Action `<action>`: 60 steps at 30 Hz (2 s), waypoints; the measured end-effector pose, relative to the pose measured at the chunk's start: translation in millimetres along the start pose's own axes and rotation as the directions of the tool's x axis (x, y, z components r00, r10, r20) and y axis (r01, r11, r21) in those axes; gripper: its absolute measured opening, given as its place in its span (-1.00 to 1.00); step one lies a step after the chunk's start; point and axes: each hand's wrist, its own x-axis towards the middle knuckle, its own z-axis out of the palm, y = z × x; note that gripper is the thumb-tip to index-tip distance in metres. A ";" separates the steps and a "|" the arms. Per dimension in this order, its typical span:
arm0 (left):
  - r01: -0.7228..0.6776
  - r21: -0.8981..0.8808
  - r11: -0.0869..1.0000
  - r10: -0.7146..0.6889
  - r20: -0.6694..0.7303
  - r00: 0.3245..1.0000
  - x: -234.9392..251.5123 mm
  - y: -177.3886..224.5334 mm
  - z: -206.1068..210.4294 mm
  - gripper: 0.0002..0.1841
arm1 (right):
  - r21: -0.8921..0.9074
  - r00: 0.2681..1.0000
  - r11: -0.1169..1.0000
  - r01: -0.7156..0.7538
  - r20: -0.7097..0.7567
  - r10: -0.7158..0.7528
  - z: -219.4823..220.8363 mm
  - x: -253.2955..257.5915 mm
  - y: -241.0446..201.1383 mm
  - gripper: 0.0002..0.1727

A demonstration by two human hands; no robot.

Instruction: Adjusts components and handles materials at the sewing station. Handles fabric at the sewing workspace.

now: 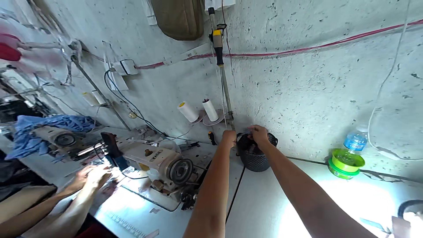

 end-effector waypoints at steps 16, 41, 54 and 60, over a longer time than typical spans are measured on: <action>-0.389 0.461 0.798 0.430 0.017 0.903 16.0 -24.4 23.9 -0.58 | -0.008 0.959 0.959 0.282 -0.021 -0.282 14.8 3.5 -6.7 -0.74; -0.357 0.401 0.844 0.380 0.023 0.925 16.2 -25.4 22.2 -0.45 | -0.026 0.862 0.901 0.434 0.303 -0.406 19.7 49.1 6.5 -0.86; -0.207 0.077 0.975 0.218 -0.179 0.959 31.8 -26.2 16.2 -0.48 | -0.433 0.715 0.586 0.685 0.555 -0.425 8.7 65.8 10.5 -0.75; -0.306 0.169 0.937 0.345 -0.318 0.883 13.3 -29.9 19.4 -0.61 | -0.517 0.711 0.498 0.696 0.594 -0.376 14.6 62.9 14.3 -0.78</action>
